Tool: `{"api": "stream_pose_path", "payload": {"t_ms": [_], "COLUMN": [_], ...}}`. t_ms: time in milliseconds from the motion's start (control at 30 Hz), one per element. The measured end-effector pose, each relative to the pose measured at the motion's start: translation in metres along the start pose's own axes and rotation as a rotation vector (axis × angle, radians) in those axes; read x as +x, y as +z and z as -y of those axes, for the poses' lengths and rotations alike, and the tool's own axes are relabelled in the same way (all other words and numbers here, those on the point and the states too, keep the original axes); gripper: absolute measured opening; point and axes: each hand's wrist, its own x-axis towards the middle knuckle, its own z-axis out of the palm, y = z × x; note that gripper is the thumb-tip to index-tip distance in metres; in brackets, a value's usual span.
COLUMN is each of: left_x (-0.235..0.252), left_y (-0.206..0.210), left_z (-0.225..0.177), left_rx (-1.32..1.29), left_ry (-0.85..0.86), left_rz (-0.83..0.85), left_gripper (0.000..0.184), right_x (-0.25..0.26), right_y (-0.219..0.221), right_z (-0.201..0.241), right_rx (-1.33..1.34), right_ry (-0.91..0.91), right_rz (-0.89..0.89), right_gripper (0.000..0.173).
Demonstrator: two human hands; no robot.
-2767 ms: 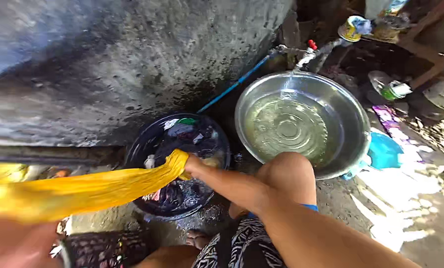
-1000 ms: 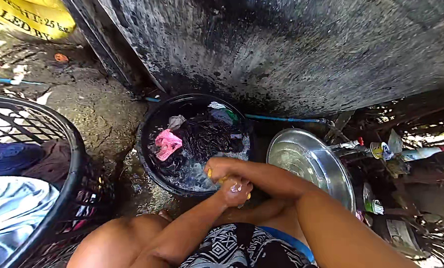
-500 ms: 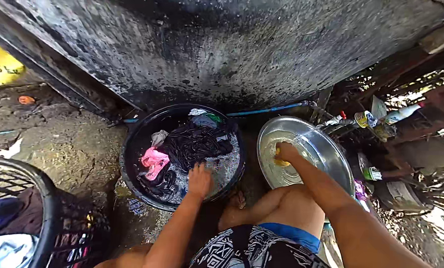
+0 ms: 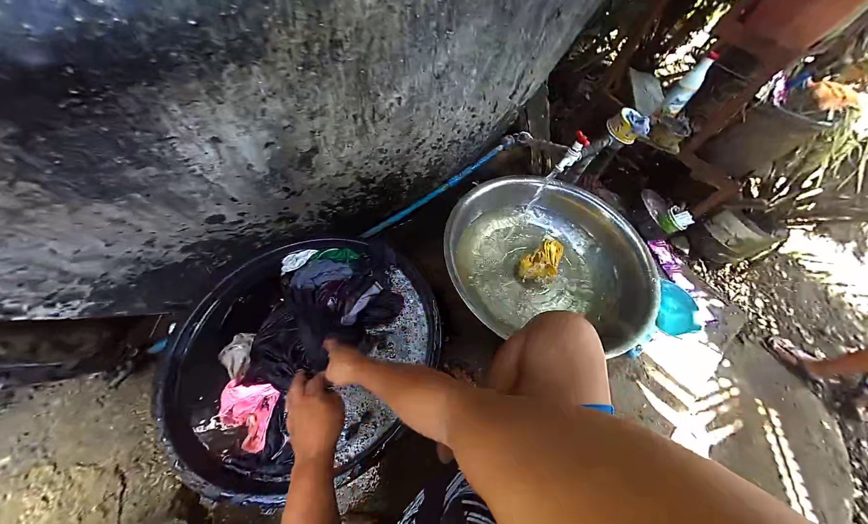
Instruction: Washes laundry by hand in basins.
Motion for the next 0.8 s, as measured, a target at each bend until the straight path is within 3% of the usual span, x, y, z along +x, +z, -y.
{"api": "stream_pose_path", "payload": {"t_ms": [33, 67, 133, 367, 467, 567, 700, 800], "left_x": [0.002, 0.004, 0.006, 0.003, 0.005, 0.008, 0.015, 0.022], "left_y": [-0.005, -0.010, -0.017, 0.000, 0.008, 0.011, 0.017, 0.021], "left_z": [0.005, 0.008, 0.012, 0.003, 0.003, 0.009, 0.009, 0.007], "left_rx": [-0.040, -0.075, -0.106, -0.021, -0.019, -0.014, 0.034, 0.031], "left_ry": [0.009, 0.021, 0.021, -0.081, -0.058, -0.014, -0.048, -0.047], "left_rz": [-0.076, -0.128, -0.142, 0.184, 0.198, 0.202, 0.239, 0.230], "left_gripper": [0.037, 0.039, 0.041, 0.045, 0.045, 0.047, 0.048, 0.050], "right_x": [-0.016, -0.035, -0.061, -0.080, -0.096, -0.111, -0.107, -0.102], "right_y": [0.012, 0.017, 0.022, -0.045, -0.066, -0.051, -0.038, -0.042], "right_z": [-0.001, -0.001, -0.009, -0.073, -0.118, -0.146, -0.155, -0.157], "right_rx": [-0.120, -0.298, -0.528, -0.639, -0.785, -0.788, -0.727, -0.729], "right_ry": [-0.070, -0.119, -0.139, -0.038, -0.139, -0.226, -0.212, -0.228], "right_rz": [0.104, 0.216, 0.318, 0.279, 0.303, 0.189, 0.109, 0.142], "right_gripper": [0.044, 0.035, 0.030, 0.049, 0.064, 0.089, 0.073, 0.072]}}
